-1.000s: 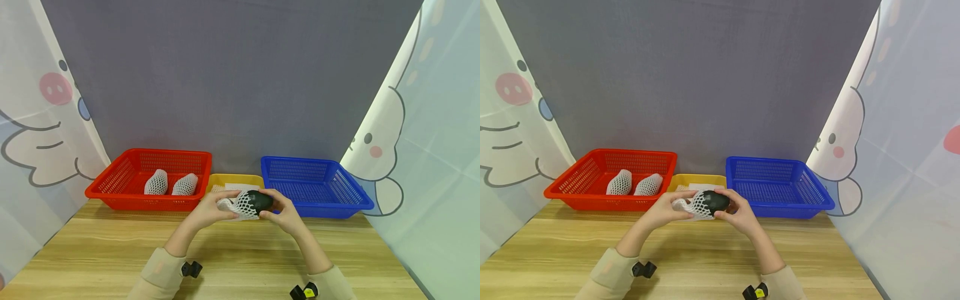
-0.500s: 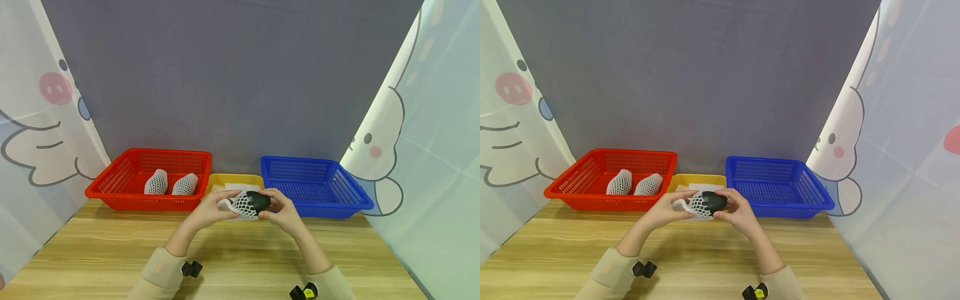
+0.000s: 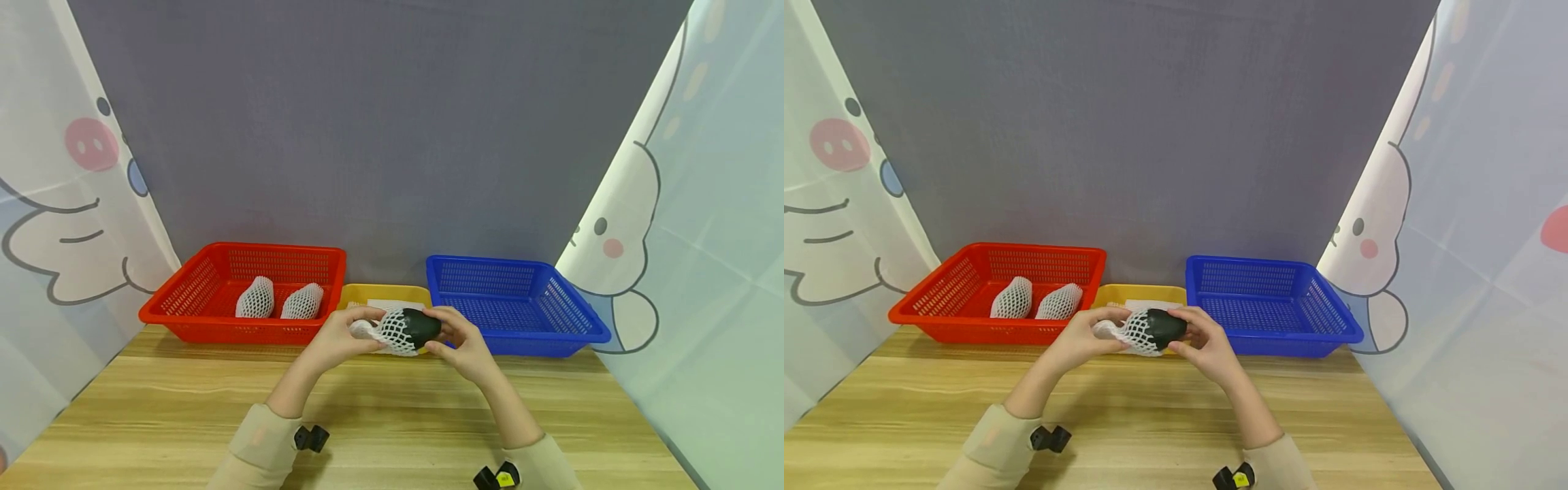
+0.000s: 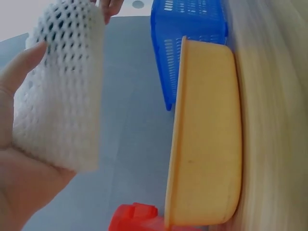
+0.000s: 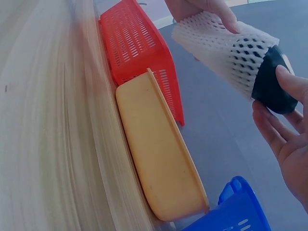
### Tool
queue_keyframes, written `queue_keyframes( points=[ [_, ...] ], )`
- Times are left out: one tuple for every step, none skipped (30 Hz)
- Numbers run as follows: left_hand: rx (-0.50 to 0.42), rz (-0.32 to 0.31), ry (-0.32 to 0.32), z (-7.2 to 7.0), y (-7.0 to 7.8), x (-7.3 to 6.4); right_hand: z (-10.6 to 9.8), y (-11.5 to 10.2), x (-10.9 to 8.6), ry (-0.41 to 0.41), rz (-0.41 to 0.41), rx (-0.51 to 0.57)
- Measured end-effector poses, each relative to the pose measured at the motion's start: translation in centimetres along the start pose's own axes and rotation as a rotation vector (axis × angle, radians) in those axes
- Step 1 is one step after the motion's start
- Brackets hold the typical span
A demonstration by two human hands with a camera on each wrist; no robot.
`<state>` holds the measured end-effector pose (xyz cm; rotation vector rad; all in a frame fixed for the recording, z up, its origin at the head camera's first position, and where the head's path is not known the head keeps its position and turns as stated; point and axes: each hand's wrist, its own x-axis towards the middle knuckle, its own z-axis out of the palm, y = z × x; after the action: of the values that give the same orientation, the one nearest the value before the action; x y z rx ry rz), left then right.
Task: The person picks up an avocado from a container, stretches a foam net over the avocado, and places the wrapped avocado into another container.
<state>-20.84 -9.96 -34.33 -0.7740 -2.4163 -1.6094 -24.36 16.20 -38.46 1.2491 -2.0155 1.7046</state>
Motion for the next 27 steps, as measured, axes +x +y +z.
queue_keyframes(
  points=[
    [0.005,0.010,-0.010,-0.1,-0.5,0.1,0.0,0.0,0.0,0.004,0.002,-0.009],
    [0.011,0.015,-0.020,-0.2,-0.6,0.1,0.0,0.0,0.0,0.007,0.002,-0.019],
    [0.029,0.025,-0.028,-0.2,-1.0,0.2,0.1,0.1,0.0,0.010,0.000,-0.029],
    [0.047,0.031,-0.033,-0.2,-1.5,0.3,0.1,0.0,0.0,0.014,0.000,-0.040],
    [0.066,0.038,-0.036,-0.2,-2.0,0.4,0.2,-0.1,0.0,0.016,0.002,-0.048],
    [0.087,0.047,-0.039,-0.1,-2.4,0.5,0.3,-0.4,0.1,0.016,0.003,-0.054],
    [0.105,0.051,-0.042,0.0,-2.4,0.5,0.4,-0.8,0.2,0.018,0.005,-0.061],
    [0.124,0.054,-0.040,0.1,-2.5,0.5,0.5,-1.2,0.2,0.020,0.009,-0.067],
    [0.142,0.065,-0.036,0.2,-3.0,0.6,0.6,-1.7,0.3,0.022,0.013,-0.073],
    [0.149,0.069,-0.034,0.3,-3.0,0.7,0.8,-2.1,0.3,0.025,0.020,-0.079],
    [0.158,0.078,-0.034,0.3,-3.1,0.7,0.9,-2.5,0.3,0.027,0.023,-0.082],
    [0.169,0.086,-0.034,0.4,-3.1,0.7,1.0,-2.8,0.3,0.032,0.025,-0.082],
    [0.186,0.094,-0.031,0.5,-3.0,0.7,1.1,-2.9,0.3,0.036,0.025,-0.083],
    [0.209,0.102,-0.027,0.5,-3.0,0.7,1.1,-2.9,0.3,0.041,0.025,-0.083],
    [0.238,0.113,-0.022,0.5,-2.8,0.7,1.2,-2.9,0.3,0.045,0.020,-0.083],
    [0.279,0.129,-0.017,0.6,-2.7,0.7,1.2,-2.8,0.3,0.049,0.014,-0.083],
    [0.326,0.147,-0.011,0.6,-2.6,0.7,1.3,-2.8,0.3,0.051,0.007,-0.085],
    [0.374,0.163,-0.002,0.6,-2.5,0.6,1.3,-2.7,0.3,0.054,0.005,-0.087],
    [0.421,0.178,0.006,0.6,-2.3,0.6,1.4,-2.7,0.3,0.057,0.002,-0.091],
    [0.460,0.188,0.013,0.6,-2.3,0.6,1.4,-2.7,0.3,0.062,0.001,-0.097],
    [0.489,0.197,0.017,0.6,-2.2,0.6,1.5,-2.7,0.3,0.068,-0.002,-0.101],
    [0.504,0.203,0.020,0.7,-2.2,0.6,1.6,-2.7,0.3,0.073,-0.003,-0.102],
    [0.505,0.200,0.019,0.7,-2.2,0.6,1.6,-2.7,0.3,0.079,-0.001,-0.103],
    [0.494,0.194,0.017,0.7,-2.3,0.6,1.7,-2.8,0.3,0.088,0.001,-0.101],
    [0.476,0.191,0.015,0.7,-2.3,0.6,1.7,-2.8,0.3,0.095,-0.001,-0.100],
    [0.453,0.187,0.014,0.7,-2.3,0.6,1.8,-2.9,0.3,0.102,-0.005,-0.101],
    [0.429,0.186,0.012,0.7,-2.3,0.6,1.8,-3.0,0.4,0.106,-0.007,-0.099]
  ],
)
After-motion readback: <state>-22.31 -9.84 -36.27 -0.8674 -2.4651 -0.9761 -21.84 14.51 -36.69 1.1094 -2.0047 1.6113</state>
